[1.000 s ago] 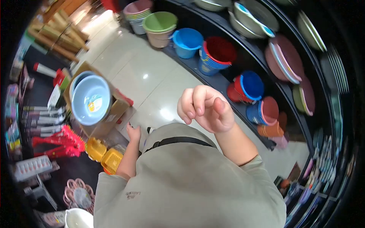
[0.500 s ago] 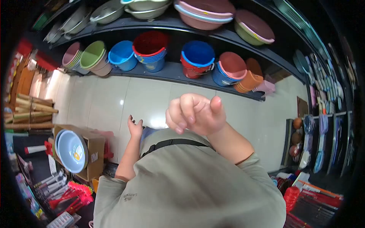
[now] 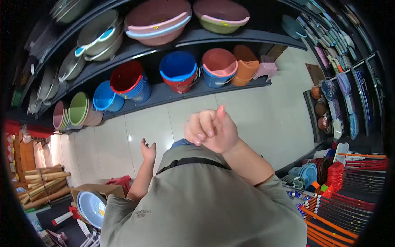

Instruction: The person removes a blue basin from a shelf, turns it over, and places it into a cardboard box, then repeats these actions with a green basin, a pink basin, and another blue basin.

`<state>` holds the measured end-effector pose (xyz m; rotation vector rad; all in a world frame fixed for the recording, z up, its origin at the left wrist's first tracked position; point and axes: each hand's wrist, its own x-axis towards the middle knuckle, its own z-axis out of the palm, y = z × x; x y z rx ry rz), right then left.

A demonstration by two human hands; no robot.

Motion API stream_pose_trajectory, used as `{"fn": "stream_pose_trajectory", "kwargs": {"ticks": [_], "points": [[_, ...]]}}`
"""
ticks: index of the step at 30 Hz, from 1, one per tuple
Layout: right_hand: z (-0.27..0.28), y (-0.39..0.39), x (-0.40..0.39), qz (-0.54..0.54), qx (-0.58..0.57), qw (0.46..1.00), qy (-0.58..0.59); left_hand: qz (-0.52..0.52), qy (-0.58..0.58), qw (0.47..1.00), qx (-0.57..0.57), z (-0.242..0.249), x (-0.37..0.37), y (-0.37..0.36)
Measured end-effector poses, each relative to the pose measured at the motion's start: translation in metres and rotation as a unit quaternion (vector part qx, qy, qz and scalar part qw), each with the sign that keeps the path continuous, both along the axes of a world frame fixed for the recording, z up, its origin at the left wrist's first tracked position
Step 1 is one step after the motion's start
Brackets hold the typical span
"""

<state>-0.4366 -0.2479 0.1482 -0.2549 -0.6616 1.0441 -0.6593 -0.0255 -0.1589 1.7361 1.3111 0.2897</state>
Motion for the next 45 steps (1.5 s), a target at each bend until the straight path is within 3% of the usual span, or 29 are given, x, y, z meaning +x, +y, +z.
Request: {"fn": "stream_pose_trajectory", "kwargs": {"ticks": [2,3,5,9,11,12,14,19,22,24,26,27,30,32,35,38,41,44,45], "points": [[-0.014,-0.011,0.018,-0.082,-0.101,0.991,-0.015,-0.039,0.016,0.999,-0.005,-0.004,0.03,-0.003],[-0.018,-0.015,0.027,-0.084,-0.097,0.991,-0.022,-0.05,0.02,0.999,-0.006,-0.003,0.048,-0.005],[-0.028,-0.022,0.042,-0.169,-0.221,0.96,0.001,-0.073,0.012,0.997,-0.01,-0.012,0.085,-0.002],[-0.068,-0.034,0.086,-0.246,-0.236,0.939,0.042,-0.128,-0.01,0.992,-0.007,-0.013,0.175,0.002],[-0.083,-0.042,0.107,-0.276,-0.352,0.892,0.073,-0.147,-0.026,0.989,0.0,-0.016,0.216,0.001],[-0.089,-0.047,0.117,-0.278,-0.353,0.891,0.067,-0.167,-0.039,0.985,0.008,-0.019,0.236,-0.001],[-0.1,-0.052,0.136,-0.324,-0.433,0.84,0.031,-0.195,-0.053,0.979,0.02,-0.014,0.275,0.002],[-0.12,-0.063,0.182,-0.358,-0.451,0.816,0.043,-0.261,-0.071,0.962,0.039,0.016,0.357,0.005],[-0.145,-0.069,0.21,-0.37,-0.463,0.805,0.047,-0.291,-0.103,0.949,0.069,0.006,0.395,0.009],[-0.148,-0.07,0.23,-0.366,-0.461,0.806,0.058,-0.278,-0.125,0.952,0.017,0.031,0.418,0.005],[-0.142,-0.068,0.256,-0.349,-0.445,0.807,0.171,-0.282,-0.123,0.951,0.038,0.059,0.436,-0.001],[-0.15,-0.07,0.27,-0.345,-0.442,0.81,0.17,-0.276,-0.134,0.952,-0.004,0.066,0.444,-0.003],[-0.172,-0.077,0.319,-0.355,-0.441,0.817,0.109,-0.258,-0.154,0.951,-0.067,0.065,0.471,-0.002],[-0.168,-0.072,0.362,-0.396,-0.512,0.762,0.012,-0.231,-0.184,0.955,-0.04,0.076,0.492,-0.004],[-0.134,-0.057,0.421,-0.457,-0.465,0.756,0.057,-0.157,-0.213,0.96,-0.091,0.096,0.516,-0.02],[-0.151,-0.07,0.513,-0.372,-0.42,0.827,0.027,-0.128,-0.241,0.959,-0.07,0.116,0.547,-0.028],[-0.142,-0.07,0.584,-0.37,-0.43,0.824,0.021,-0.097,-0.244,0.963,-0.065,0.134,0.567,-0.042],[-0.136,-0.06,0.625,-0.42,-0.445,0.786,-0.09,-0.054,-0.268,0.96,-0.056,0.142,0.583,-0.058],[-0.132,-0.058,0.634,-0.399,-0.411,0.816,-0.08,-0.035,-0.287,0.956,-0.058,0.142,0.586,-0.065]]}}
